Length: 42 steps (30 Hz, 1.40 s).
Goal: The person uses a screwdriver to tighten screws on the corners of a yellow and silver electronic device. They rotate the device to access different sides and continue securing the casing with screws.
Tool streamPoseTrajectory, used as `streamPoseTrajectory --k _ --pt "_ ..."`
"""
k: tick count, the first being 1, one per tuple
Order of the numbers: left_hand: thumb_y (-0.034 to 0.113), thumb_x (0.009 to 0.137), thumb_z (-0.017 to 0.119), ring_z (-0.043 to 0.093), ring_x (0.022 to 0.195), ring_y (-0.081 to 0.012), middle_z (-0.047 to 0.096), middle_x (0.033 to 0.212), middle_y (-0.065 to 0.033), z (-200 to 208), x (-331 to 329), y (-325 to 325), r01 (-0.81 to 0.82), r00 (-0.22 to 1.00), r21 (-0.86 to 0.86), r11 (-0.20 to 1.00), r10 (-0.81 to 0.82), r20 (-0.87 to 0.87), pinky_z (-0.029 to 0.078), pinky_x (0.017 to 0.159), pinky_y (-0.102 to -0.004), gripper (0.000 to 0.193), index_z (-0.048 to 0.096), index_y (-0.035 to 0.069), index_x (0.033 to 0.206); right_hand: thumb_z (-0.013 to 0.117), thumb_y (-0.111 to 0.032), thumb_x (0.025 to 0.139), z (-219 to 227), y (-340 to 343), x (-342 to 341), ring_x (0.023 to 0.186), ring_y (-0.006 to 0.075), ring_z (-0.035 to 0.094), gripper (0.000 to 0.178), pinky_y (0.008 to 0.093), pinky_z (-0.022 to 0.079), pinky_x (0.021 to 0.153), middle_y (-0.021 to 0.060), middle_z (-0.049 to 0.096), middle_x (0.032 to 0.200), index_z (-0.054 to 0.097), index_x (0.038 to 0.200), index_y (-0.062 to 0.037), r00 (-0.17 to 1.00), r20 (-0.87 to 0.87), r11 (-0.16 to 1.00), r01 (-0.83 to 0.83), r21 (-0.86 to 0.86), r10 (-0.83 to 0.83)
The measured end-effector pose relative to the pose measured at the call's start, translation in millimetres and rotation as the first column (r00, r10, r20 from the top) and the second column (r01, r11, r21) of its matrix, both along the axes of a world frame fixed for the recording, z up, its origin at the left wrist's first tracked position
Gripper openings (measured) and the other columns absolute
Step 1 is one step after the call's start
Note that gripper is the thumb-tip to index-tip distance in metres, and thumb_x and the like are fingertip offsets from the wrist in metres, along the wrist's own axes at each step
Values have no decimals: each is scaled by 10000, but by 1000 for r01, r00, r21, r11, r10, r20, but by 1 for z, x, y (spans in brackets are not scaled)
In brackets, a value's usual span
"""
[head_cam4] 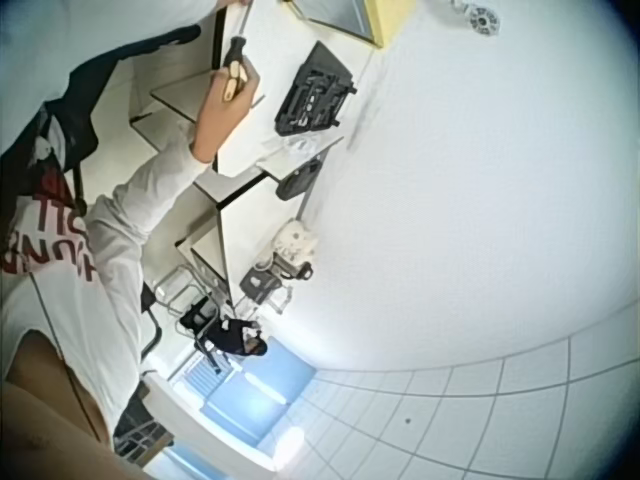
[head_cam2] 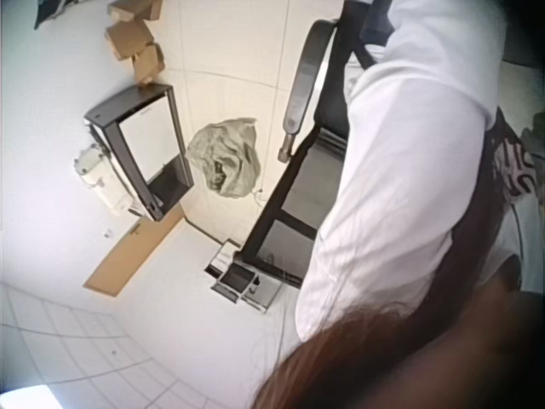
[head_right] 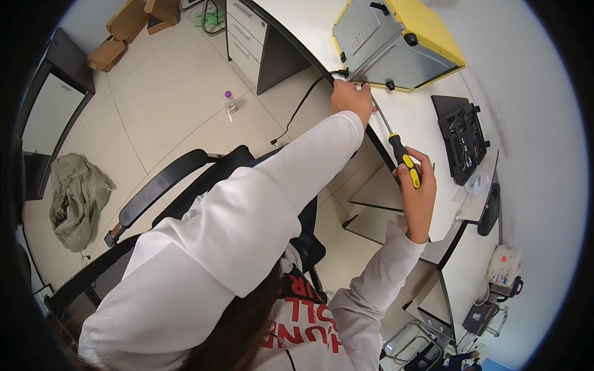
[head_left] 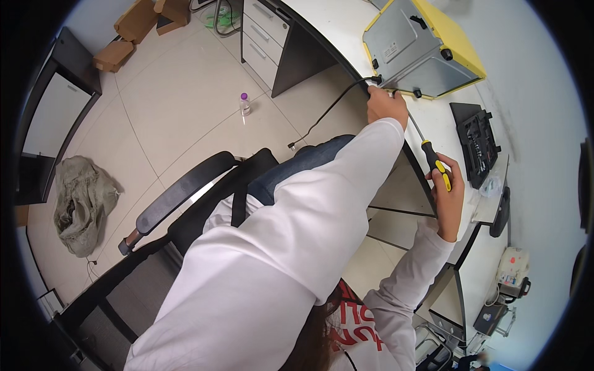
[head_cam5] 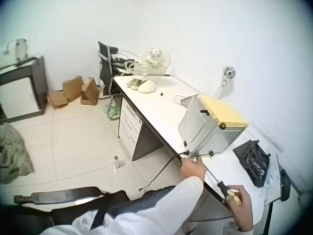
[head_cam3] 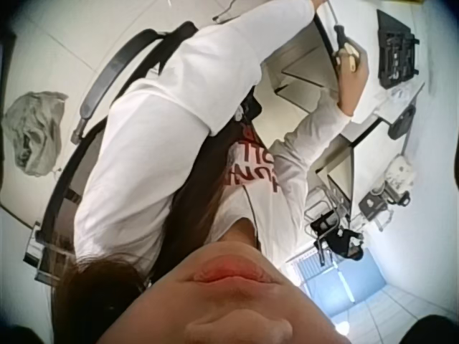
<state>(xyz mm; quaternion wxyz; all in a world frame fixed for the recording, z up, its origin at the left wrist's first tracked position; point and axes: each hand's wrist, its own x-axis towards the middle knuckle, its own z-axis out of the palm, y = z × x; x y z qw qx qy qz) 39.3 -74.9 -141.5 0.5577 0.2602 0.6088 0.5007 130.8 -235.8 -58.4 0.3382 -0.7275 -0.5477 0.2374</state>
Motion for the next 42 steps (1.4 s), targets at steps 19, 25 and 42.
streamPoseTrajectory --k 19,25,42 --pt "180 821 644 679 859 -314 688 900 -148 -11 -34 -4 278 960 152 949 -279 -12 531 757 -405 320 492 -12 1026 559 -84 905 -28 -7 -11 626 36 402 326 187 320 553 6 589 778 536 1229 -65 998 -64 999 29 33 -27" --pt "94 798 625 612 532 -236 639 734 -78 -29 -69 -21 387 894 462 798 -202 -399 474 535 -351 222 476 22 946 553 -68 910 -65 -17 -3 652 49 420 399 190 367 597 62 659 961 449 1294 -36 990 -141 995 27 91 -14" --pt "226 557 878 286 1305 -406 293 1419 -227 -36 -62 37 495 699 706 507 250 -670 271 1080 -473 1145 183 -5 1437 622 -101 885 -107 -24 -5 768 87 508 394 205 424 682 69 609 1021 477 1245 -34 950 -294 985 139 97 -105"
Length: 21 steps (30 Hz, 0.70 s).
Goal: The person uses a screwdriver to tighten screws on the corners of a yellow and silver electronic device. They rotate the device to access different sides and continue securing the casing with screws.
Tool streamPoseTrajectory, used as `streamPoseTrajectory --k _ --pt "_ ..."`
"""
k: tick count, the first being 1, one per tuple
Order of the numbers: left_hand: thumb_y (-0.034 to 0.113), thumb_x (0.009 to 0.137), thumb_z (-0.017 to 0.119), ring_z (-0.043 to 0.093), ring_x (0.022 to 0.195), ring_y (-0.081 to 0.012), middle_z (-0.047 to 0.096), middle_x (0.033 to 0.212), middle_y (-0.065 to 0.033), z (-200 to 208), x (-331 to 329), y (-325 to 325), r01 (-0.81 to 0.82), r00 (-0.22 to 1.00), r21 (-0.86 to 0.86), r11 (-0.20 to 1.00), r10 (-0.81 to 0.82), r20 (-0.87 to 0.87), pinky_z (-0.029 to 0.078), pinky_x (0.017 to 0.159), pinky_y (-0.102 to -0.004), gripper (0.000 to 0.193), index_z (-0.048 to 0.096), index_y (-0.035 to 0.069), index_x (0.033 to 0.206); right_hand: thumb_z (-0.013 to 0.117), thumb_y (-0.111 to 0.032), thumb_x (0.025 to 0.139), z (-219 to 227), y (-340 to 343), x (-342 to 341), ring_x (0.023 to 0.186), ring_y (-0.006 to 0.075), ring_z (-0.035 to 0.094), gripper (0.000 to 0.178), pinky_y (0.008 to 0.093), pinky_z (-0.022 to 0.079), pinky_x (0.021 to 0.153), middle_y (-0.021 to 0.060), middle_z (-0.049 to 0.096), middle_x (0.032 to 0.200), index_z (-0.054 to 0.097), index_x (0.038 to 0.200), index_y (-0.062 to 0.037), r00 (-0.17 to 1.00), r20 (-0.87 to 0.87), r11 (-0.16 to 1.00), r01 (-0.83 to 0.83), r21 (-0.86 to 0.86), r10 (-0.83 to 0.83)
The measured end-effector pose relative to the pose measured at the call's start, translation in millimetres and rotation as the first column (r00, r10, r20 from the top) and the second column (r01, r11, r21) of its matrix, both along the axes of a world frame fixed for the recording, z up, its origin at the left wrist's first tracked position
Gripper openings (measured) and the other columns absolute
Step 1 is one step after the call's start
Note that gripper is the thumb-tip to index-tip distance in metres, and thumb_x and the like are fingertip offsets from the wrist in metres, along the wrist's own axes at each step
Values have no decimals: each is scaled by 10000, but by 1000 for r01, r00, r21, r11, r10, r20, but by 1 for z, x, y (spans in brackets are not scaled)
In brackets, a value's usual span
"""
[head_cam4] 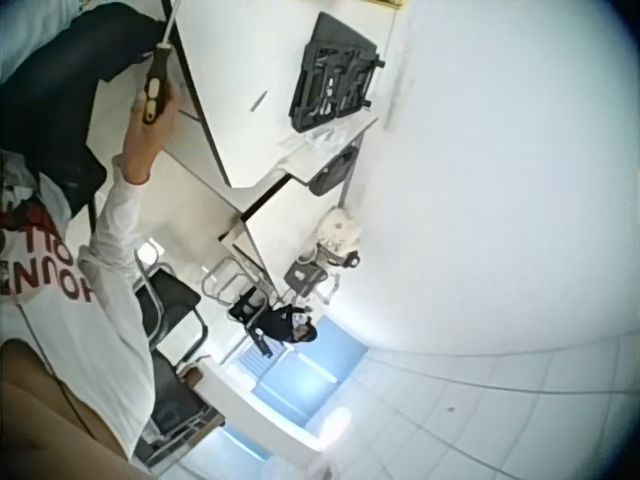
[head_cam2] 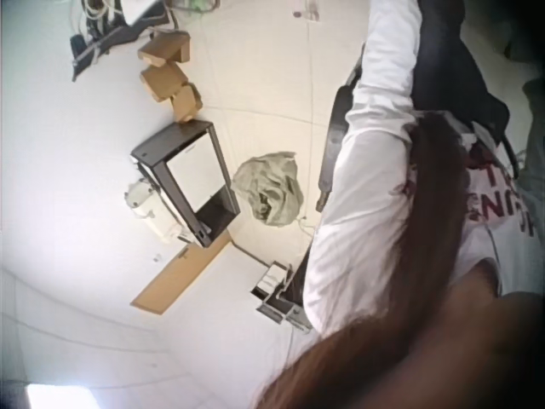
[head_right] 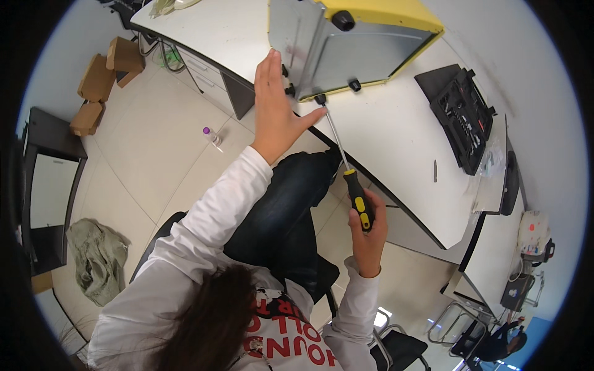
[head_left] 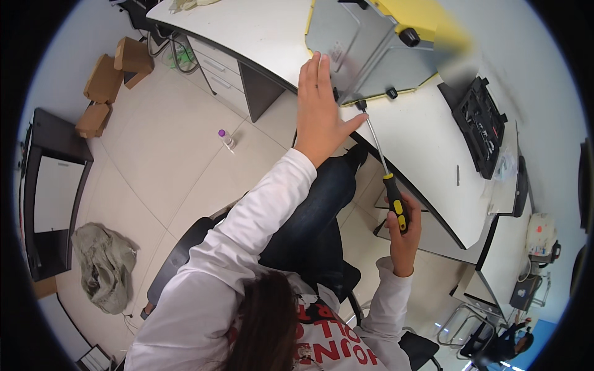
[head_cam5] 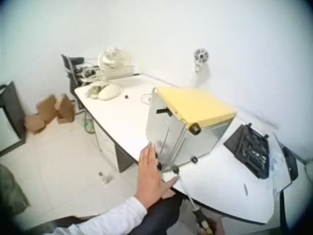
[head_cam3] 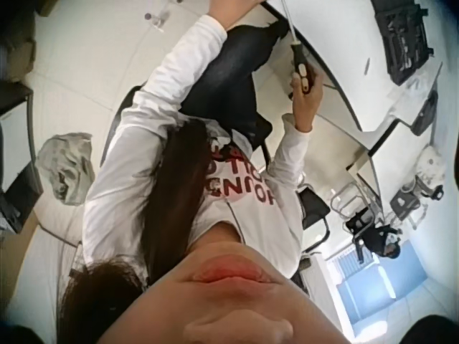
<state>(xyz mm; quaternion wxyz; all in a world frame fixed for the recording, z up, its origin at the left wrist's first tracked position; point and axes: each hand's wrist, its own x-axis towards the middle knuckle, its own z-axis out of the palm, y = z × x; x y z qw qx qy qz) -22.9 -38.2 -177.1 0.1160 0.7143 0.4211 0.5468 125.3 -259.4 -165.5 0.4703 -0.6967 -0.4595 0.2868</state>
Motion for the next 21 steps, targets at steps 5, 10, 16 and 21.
streamPoseTrajectory --k 5,10,16,21 --pt "333 655 825 320 1326 -383 345 1438 -211 -5 1 3 -35 997 46 998 38 -64 255 1093 -460 1005 269 -12 1418 634 -92 877 -3 -1 2 790 101 523 395 216 435 706 62 581 996 492 1242 -36 1000 -22 1000 9 3 -9" --pt "322 675 820 334 1318 -373 370 1421 -205 -11 5 4 -55 996 52 997 58 -60 260 1088 -457 969 287 -13 1411 646 -91 869 -8 -2 3 837 129 557 394 234 454 740 80 586 1041 508 1234 -31 1000 11 999 28 21 -29" --pt "315 707 800 375 1300 -333 398 1412 -181 -14 9 3 -27 999 -14 1000 27 -31 194 1111 -487 933 288 -8 1417 654 -67 849 -6 -1 -2 827 166 604 402 256 477 711 107 620 1006 530 1230 -39 988 149 994 35 100 -50" --pt "329 736 783 374 1318 -290 372 1444 -165 -16 8 3 4 999 -73 997 -7 -32 110 1132 -505 932 263 -17 1428 651 -35 829 -5 0 -6 822 255 631 398 298 490 713 149 625 1011 542 1211 -43 988 150 986 17 165 -42"
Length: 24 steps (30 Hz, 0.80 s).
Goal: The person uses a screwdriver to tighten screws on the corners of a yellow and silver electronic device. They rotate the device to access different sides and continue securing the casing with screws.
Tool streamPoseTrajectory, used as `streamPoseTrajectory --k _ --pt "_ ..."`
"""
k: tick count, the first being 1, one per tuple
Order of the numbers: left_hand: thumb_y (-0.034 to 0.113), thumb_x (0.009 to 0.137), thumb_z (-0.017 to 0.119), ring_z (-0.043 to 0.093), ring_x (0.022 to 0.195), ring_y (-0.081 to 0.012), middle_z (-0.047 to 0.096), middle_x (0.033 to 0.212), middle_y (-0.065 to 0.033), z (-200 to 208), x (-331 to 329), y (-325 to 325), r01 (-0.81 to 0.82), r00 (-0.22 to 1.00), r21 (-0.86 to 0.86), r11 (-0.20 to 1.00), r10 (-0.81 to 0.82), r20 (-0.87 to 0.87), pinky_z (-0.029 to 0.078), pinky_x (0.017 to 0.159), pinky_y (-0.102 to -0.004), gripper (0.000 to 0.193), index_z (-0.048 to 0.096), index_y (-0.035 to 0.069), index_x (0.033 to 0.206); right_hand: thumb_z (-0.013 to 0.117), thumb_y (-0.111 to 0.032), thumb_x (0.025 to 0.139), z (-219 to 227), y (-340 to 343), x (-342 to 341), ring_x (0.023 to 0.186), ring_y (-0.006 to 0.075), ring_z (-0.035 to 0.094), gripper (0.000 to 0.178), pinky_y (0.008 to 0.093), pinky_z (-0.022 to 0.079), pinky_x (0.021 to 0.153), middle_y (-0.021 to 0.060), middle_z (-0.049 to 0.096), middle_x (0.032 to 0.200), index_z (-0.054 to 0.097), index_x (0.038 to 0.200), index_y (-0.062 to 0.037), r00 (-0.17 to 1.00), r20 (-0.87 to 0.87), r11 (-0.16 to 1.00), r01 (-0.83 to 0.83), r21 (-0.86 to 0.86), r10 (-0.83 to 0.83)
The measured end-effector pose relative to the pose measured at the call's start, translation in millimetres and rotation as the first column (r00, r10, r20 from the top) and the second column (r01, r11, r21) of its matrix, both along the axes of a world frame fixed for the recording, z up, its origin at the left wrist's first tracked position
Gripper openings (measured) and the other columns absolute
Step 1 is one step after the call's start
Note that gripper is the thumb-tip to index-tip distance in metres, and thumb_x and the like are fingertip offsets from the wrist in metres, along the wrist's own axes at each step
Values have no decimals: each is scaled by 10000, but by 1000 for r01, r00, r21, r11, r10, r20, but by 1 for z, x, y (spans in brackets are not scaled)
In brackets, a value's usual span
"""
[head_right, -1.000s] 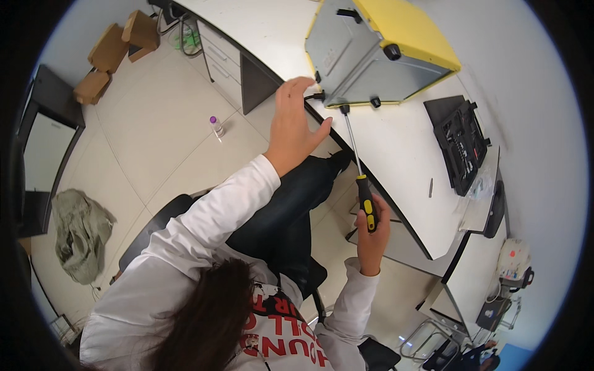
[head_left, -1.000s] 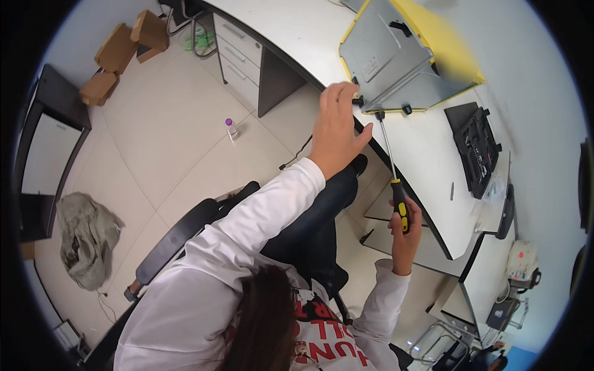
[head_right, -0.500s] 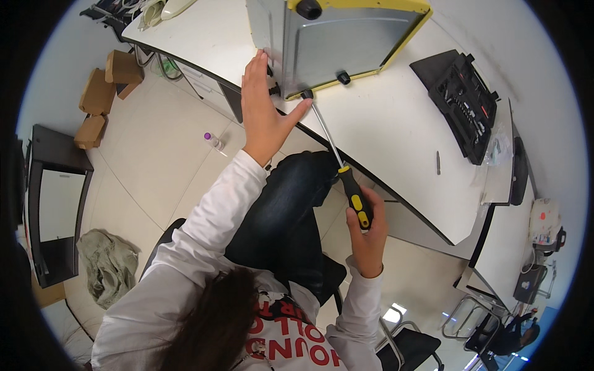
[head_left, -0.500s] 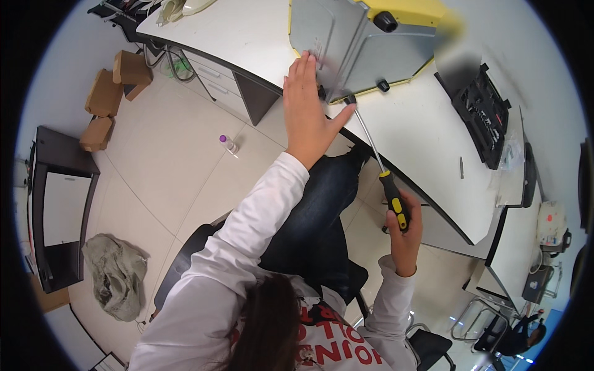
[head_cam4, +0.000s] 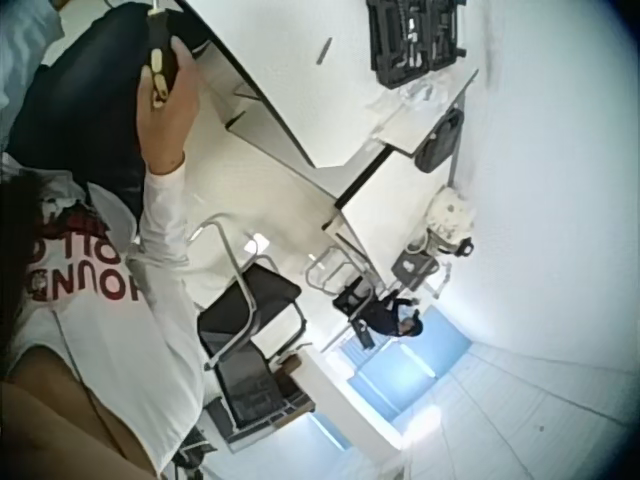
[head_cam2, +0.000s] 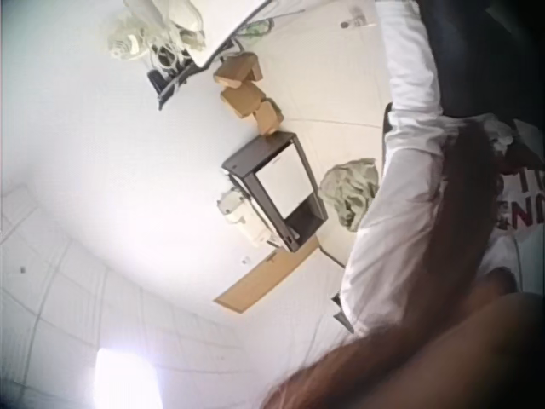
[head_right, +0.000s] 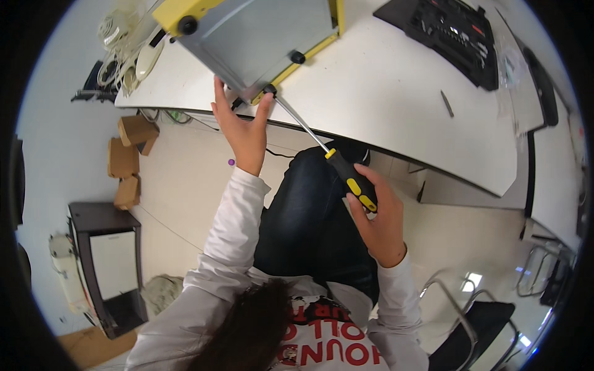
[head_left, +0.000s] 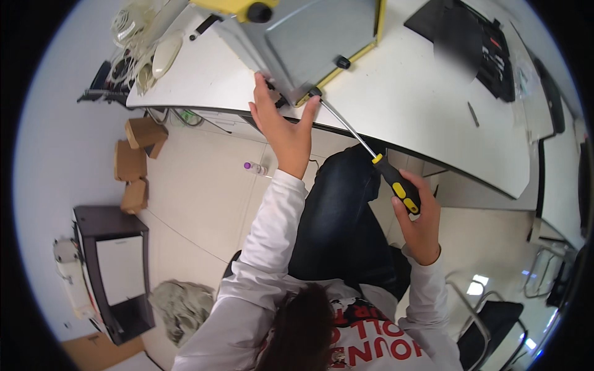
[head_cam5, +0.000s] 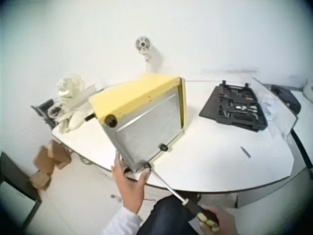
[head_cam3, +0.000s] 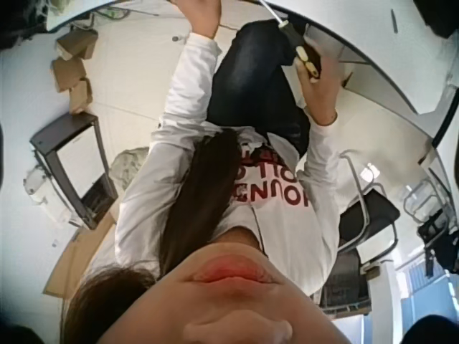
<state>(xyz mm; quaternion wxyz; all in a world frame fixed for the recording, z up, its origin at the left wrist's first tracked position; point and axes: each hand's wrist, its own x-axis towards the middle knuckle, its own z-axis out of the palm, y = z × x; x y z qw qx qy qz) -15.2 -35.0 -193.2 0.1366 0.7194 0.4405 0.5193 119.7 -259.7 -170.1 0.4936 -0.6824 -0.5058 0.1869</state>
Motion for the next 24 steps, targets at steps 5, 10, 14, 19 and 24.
streamPoseTrajectory --k 5,10,14,19,24 --pt "354 793 739 327 1352 -298 331 1471 -188 0 3 -2 61 998 -30 998 -60 29 59 1147 -484 909 232 -32 1441 649 -37 816 -3 -2 -2 904 366 612 407 357 494 761 173 613 1051 535 1206 -43 1000 -15 1000 14 0 -14" --pt "319 827 710 321 1346 -306 331 1458 -198 -1 4 -3 99 992 -26 995 -97 84 95 1134 -461 849 238 -38 1437 644 -16 806 -2 -3 -8 853 351 633 391 342 508 716 172 617 1045 548 1184 -26 999 -23 998 38 55 -37" --pt "201 869 677 360 1298 -275 359 1422 -175 5 6 -8 125 988 16 992 -125 92 247 1092 -387 706 296 -36 1414 645 -3 795 2 -4 -15 829 347 643 391 341 519 704 180 619 1041 553 1174 -14 997 -59 995 54 80 -50" --pt "178 862 675 391 1275 -268 400 1397 -174 7 8 -7 160 981 32 987 -162 104 251 1089 -385 685 313 -35 1404 644 8 791 -4 -3 -18 823 354 645 393 354 526 698 191 616 1039 547 1172 -2 994 -100 992 64 109 -53" --pt "211 872 669 343 1315 -302 341 1434 -198 10 5 -5 215 972 10 977 -215 92 214 1107 -417 744 248 -42 1431 640 6 798 -7 0 -18 817 349 646 392 357 526 683 190 614 1036 538 1176 0 992 -119 988 64 138 -48"
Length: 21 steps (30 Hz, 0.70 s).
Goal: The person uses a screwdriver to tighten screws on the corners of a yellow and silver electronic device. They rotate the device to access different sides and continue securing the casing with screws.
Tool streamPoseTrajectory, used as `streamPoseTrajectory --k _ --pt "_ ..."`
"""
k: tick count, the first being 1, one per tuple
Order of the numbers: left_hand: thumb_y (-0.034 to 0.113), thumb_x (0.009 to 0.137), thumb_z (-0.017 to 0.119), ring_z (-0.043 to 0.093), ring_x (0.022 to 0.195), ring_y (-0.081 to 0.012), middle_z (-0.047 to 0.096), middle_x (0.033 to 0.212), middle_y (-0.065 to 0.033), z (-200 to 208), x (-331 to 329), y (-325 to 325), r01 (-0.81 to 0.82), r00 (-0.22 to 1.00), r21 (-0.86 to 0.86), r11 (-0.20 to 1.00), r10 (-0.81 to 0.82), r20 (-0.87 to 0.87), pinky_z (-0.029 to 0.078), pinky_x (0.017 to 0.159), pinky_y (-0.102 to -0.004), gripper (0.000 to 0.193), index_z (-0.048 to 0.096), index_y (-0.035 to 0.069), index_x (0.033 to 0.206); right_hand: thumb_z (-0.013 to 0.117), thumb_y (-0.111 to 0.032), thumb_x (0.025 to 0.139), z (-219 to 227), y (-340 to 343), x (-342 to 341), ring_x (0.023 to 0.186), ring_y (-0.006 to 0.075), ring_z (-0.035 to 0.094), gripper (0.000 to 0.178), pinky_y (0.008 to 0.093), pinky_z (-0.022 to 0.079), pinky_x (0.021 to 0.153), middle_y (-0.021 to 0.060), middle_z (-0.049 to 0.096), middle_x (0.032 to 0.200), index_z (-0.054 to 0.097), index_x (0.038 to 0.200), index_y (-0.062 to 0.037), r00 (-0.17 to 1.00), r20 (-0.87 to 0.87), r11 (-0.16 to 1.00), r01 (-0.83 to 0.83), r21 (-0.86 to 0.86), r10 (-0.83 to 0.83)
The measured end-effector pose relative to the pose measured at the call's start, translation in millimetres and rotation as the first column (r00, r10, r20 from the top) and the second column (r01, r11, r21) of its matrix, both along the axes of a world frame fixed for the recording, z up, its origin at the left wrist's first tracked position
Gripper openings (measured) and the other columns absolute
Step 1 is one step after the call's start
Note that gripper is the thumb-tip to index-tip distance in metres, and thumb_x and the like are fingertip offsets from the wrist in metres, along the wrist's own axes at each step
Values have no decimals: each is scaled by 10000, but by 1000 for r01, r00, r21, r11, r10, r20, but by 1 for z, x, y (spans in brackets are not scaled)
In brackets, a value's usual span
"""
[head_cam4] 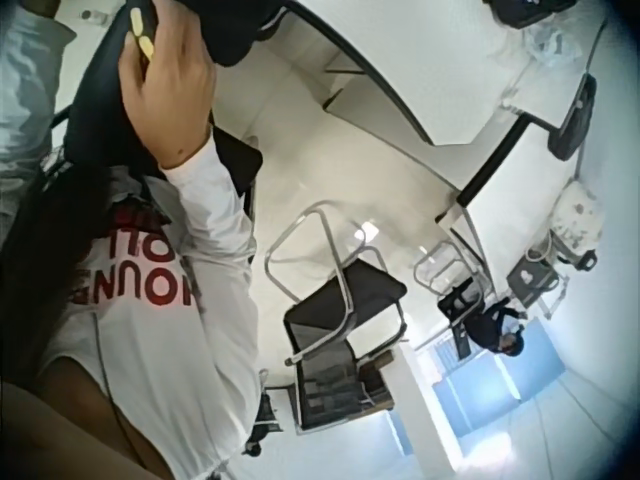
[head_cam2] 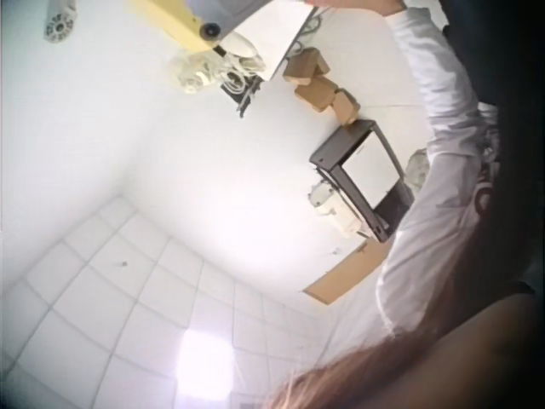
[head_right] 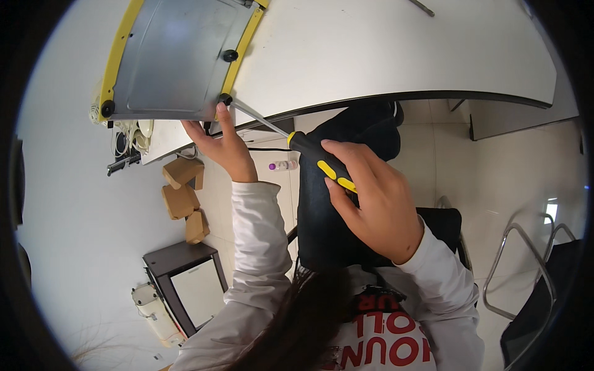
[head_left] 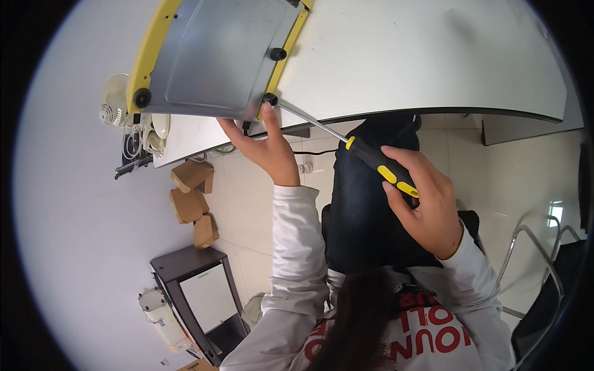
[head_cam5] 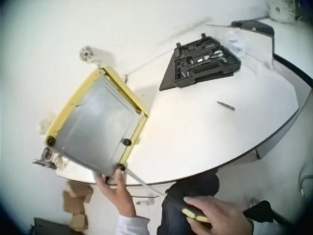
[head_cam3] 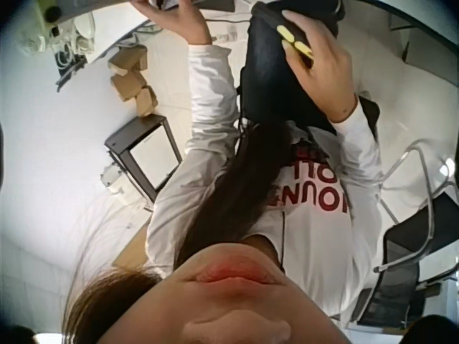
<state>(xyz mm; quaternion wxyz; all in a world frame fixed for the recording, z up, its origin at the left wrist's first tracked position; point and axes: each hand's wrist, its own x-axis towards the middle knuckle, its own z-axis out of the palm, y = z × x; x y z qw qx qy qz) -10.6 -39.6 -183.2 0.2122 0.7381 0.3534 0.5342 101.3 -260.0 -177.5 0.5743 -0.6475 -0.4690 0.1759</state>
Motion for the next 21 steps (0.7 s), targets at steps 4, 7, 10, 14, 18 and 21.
streamPoseTrajectory --k 4,7,10,14,18,21 --pt "184 885 646 348 1310 -295 338 1434 -200 1 1 0 26 999 -40 999 -25 38 213 1110 -409 713 248 -40 1432 637 9 796 0 1 0 799 347 638 397 352 522 670 181 607 1029 534 1180 -7 999 -42 1000 -1 -9 0" --pt "174 892 636 363 1292 -288 346 1422 -202 2 0 -1 39 998 -36 999 -37 41 238 1103 -401 692 253 -37 1428 640 3 798 -4 2 -1 767 330 629 403 348 520 663 152 582 1041 535 1187 -11 1000 16 999 21 33 -22" --pt "164 894 633 383 1264 -274 364 1401 -198 5 4 -6 90 992 -78 993 -82 98 280 1083 -384 673 263 -33 1420 660 -5 782 3 2 0 745 291 628 431 325 521 638 132 548 1037 545 1197 -17 995 79 998 66 17 -67" --pt "146 886 637 398 1231 -237 391 1373 -173 6 -3 1 87 996 -62 994 -86 18 400 991 -344 672 265 -28 1418 668 55 736 15 3 -8 799 254 571 513 322 494 688 138 505 1061 579 1234 -32 991 112 997 73 21 -75" --pt "137 888 637 406 1199 -202 408 1347 -147 5 3 -1 86 994 -80 993 -80 71 458 888 -298 671 267 5 1432 711 69 673 15 6 -16 807 261 582 558 313 508 627 157 511 1038 577 1212 18 970 215 991 93 99 -113" --pt "155 903 626 446 1134 -176 414 1316 -123 4 3 -2 79 995 -106 991 -72 66 469 868 -296 632 288 26 1421 709 75 663 13 7 -15 808 259 587 550 303 512 616 166 508 1034 576 1195 33 974 194 990 102 96 -119"
